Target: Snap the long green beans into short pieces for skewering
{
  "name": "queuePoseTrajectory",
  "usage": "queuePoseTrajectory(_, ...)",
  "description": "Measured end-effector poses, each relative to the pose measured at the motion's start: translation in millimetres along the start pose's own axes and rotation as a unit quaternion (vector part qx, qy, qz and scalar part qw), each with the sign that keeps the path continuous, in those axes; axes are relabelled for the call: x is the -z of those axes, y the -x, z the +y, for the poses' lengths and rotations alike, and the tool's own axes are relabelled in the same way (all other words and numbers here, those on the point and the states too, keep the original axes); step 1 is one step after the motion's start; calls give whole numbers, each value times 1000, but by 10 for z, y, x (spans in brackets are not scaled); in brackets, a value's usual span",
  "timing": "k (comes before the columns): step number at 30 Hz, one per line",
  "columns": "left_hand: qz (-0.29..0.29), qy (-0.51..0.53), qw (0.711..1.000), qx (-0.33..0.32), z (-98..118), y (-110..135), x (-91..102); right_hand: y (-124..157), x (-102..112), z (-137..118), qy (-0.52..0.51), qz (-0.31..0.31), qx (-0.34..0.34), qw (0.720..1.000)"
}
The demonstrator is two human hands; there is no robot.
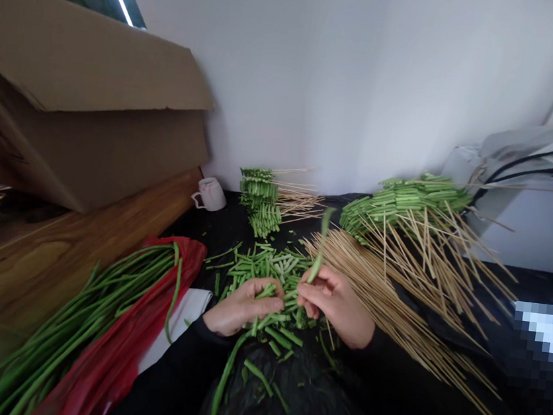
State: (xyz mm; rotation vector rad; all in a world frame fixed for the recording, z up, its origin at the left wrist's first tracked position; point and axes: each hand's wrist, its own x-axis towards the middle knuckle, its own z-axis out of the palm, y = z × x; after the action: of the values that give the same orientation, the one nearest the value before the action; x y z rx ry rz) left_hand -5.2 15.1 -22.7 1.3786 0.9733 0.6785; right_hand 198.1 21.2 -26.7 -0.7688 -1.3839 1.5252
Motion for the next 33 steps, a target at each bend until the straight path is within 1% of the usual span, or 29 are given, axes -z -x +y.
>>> queuePoseTrajectory(2, 33, 55, 998, -22, -20, -17, -16, 3, -2, -3, -5, 6, 4, 1000)
queuePoseTrajectory(4, 32, 141, 988, -44, -12, -19, -15, 15, -28, 3, 4, -5, -2, 1000)
queuePoseTrajectory(6, 21, 240, 968, -67, 31, -2, 14, 31, -71, 25, 18, -29, -18, 999)
queuePoseTrajectory(9, 28, 368, 924, -98, 128, 42, 96, 45, -122, 83, 30, -69, -49, 996)
queuePoseTrajectory(11, 28, 429, 898, -96, 174, 59, 146, 42, -124, 116, 32, -77, -58, 995)
queuePoseTrajectory(13, 21, 452, 889, -75, 186, 54, 170, 34, -103, 130, 33, -72, -51, 996)
queuePoseTrajectory(14, 17, 446, 893, -64, 180, 45, 169, 29, -90, 130, 32, -68, -45, 996)
queuePoseTrajectory(16, 17, 393, 918, -48, 152, 21, 146, 20, -68, 120, 26, -66, -39, 997)
queuePoseTrajectory(19, 23, 252, 967, -28, 99, -5, 80, 14, -64, 99, 17, -68, -40, 997)
queuePoseTrajectory(20, 20, 202, 979, -16, 83, -8, 58, 14, -68, 92, 16, -68, -39, 997)
queuePoseTrajectory(22, -2, 121, 993, 9, 57, -4, 23, 16, -78, 79, 11, -65, -34, 997)
queuePoseTrajectory(24, -45, 77, 996, 30, 38, 6, 6, 20, -82, 64, 6, -67, -28, 997)
queuePoseTrajectory(27, -99, 57, 991, 62, 24, 18, 8, 23, -61, 34, 3, -70, -22, 997)
queuePoseTrajectory(30, -108, 52, 989, 84, 22, 19, 20, 14, -21, 12, -11, -36, -4, 999)
queuePoseTrajectory(33, -106, 54, 990, 76, 27, 15, 19, 8, -2, 11, -29, -1, 10, 1000)
